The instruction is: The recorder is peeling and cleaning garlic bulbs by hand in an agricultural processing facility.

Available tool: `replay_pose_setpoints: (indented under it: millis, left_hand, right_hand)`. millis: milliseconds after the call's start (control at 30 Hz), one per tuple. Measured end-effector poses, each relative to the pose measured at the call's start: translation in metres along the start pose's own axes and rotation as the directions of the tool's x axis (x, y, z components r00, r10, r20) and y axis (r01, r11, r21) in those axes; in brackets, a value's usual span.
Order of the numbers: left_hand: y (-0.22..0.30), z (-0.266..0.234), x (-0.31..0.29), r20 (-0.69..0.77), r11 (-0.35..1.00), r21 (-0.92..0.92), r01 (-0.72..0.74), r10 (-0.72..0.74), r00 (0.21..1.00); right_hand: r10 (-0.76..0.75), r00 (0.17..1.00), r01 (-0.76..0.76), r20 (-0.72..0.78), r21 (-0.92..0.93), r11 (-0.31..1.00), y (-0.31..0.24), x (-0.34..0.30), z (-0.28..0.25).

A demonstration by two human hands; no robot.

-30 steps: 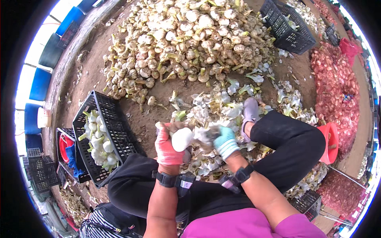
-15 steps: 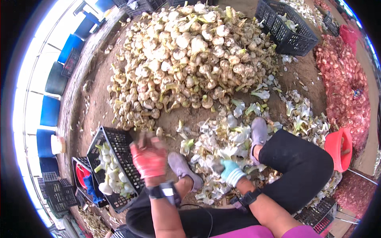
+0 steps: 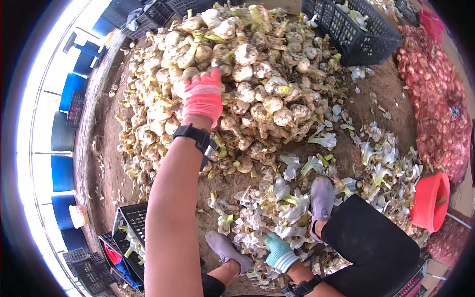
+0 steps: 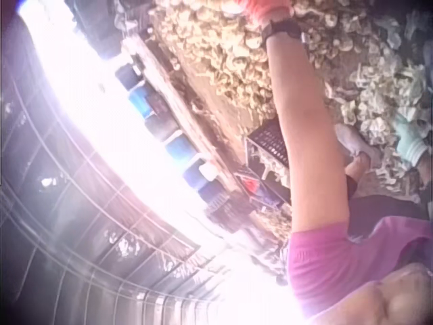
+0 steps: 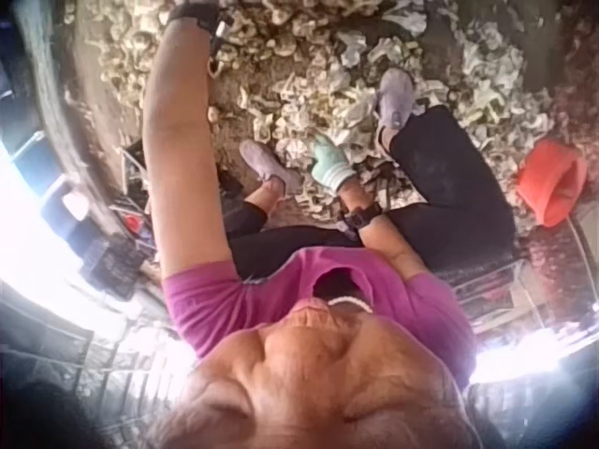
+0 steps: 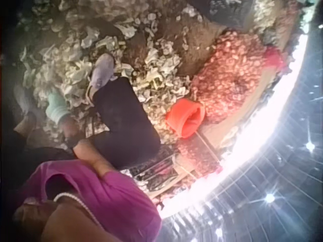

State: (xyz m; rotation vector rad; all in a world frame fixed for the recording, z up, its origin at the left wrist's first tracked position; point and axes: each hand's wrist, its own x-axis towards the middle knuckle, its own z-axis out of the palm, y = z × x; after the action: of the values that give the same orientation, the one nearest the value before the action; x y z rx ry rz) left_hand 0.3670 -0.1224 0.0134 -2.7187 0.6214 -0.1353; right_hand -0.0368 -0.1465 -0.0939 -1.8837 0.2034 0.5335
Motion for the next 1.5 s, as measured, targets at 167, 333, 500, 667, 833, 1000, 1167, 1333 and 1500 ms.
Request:
replay_pose_setpoints:
  millis: [167, 333, 500, 667, 833, 1000, 1167, 1333, 1500]
  left_hand:
    - [0.010, -0.038, -0.065, 0.297, 0.843, -0.473, 0.256, -0.121, 0.947]
    - [0.039, -0.024, -0.228, 0.517, 0.309, -0.828, 0.468, 0.096, 0.851]
    - [0.062, -0.051, -0.359, 0.564, -0.035, -0.814, 0.580, 0.189, 0.804]
    - [0.064, -0.063, -0.419, 0.352, -0.411, -0.857, 0.311, -0.028, 0.935]
    - [0.043, -0.074, -0.442, 0.418, -0.582, -0.712, 0.392, 0.097, 0.903]
    - [0.031, -0.070, -0.451, 0.403, -0.700, -0.577, 0.421, 0.204, 0.892]
    - [0.035, -0.062, -0.454, 0.271, -0.535, -0.806, 0.253, 0.046, 0.961]
    - [0.042, -0.070, -0.453, 0.238, -0.365, -0.903, 0.226, 0.012, 0.971]
    - [0.037, -0.062, -0.453, 0.325, -0.945, -0.182, 0.270, 0.202, 0.924]
  right_hand:
    - [0.495, 0.861, -0.085, 0.118, 0.992, -0.088, -0.055, 0.007, -0.056]
    - [0.205, 0.944, 0.156, -0.257, 0.898, 0.411, -0.041, -0.002, -0.068]
    - [0.026, 0.919, 0.091, -0.393, 0.277, 0.957, -0.064, -0.038, -0.055]
    - [-0.151, 0.972, 0.156, -0.183, 0.016, 0.988, -0.088, -0.068, -0.049]
    - [-0.322, 0.947, 0.322, -0.026, 0.007, 0.947, -0.106, -0.084, -0.045]
    - [-0.285, 0.953, 0.275, 0.108, 0.095, 0.957, -0.107, -0.099, -0.052]
    - [-0.064, 0.991, 0.011, 0.119, 0.401, 0.916, -0.113, -0.113, -0.056]
    - [-0.139, 0.990, 0.138, 0.002, -0.112, 0.984, -0.117, -0.106, -0.050]
    - [-0.071, 0.997, 0.072, -0.010, 0.157, 0.985, -0.113, -0.107, -0.048]
